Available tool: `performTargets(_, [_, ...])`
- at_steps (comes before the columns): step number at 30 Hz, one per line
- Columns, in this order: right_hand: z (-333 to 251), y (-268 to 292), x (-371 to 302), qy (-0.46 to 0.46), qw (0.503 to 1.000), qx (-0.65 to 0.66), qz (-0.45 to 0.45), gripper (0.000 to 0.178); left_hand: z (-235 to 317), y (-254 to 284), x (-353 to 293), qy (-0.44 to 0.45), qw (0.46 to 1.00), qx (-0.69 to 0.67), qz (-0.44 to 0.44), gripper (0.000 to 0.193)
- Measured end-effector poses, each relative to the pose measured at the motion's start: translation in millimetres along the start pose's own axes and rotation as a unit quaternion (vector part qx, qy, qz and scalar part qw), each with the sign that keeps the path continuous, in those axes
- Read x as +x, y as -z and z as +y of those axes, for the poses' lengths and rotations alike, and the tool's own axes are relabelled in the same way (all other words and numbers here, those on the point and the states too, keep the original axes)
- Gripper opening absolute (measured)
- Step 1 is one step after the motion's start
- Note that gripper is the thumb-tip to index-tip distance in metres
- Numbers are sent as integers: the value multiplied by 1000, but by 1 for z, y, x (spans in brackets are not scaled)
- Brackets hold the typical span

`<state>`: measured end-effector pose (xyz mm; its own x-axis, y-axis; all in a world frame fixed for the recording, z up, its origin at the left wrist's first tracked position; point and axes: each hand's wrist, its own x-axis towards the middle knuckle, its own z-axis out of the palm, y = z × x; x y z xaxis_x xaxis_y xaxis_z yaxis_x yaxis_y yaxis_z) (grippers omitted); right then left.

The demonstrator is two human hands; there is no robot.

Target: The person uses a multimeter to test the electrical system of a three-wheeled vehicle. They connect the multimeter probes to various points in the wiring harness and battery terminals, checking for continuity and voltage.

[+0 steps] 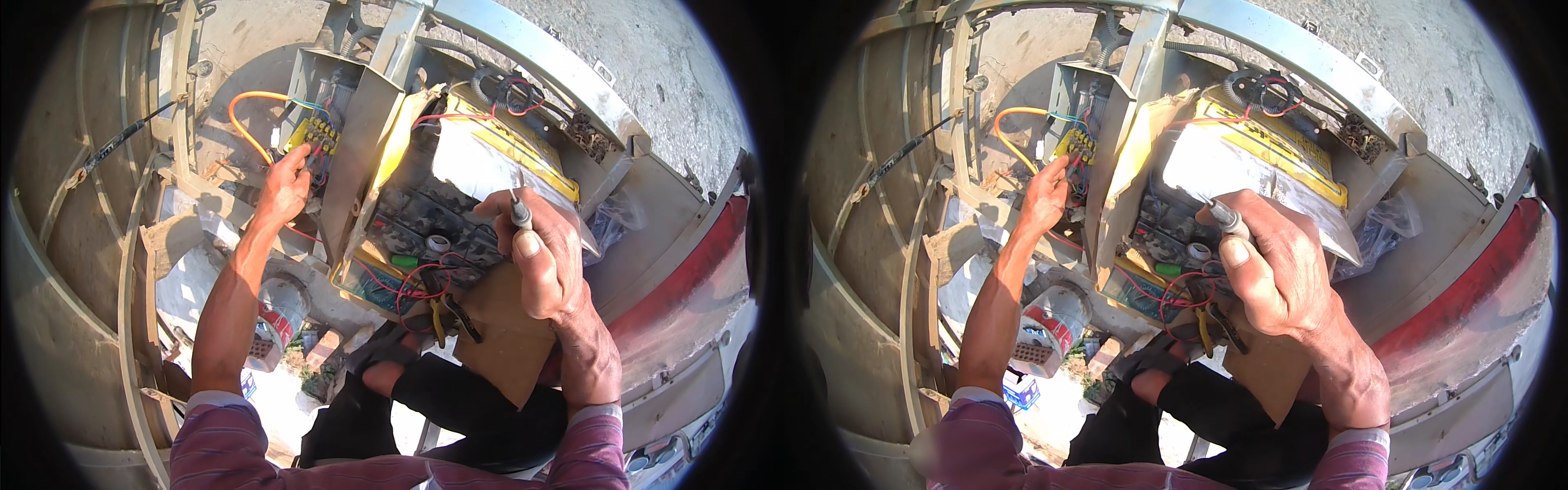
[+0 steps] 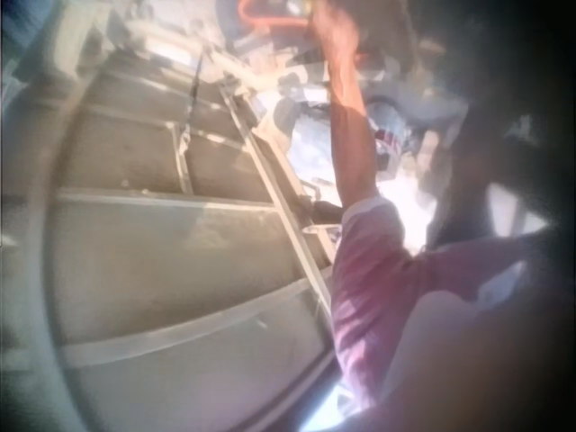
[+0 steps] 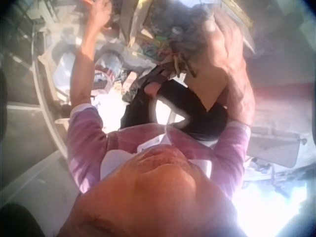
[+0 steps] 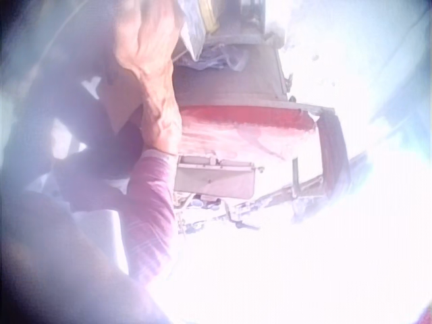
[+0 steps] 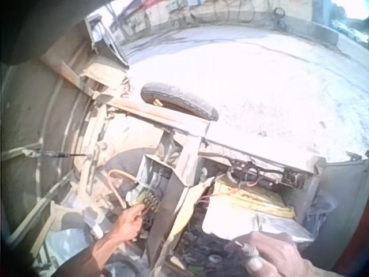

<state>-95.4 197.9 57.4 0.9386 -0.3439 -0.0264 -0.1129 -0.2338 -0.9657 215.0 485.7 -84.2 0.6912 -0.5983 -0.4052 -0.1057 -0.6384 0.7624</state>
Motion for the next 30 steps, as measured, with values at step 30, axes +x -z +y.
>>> performTargets(30, [82,-73,34,-210,967,-134,-48,41,-8,-1,6,-68,997,42,16,48])
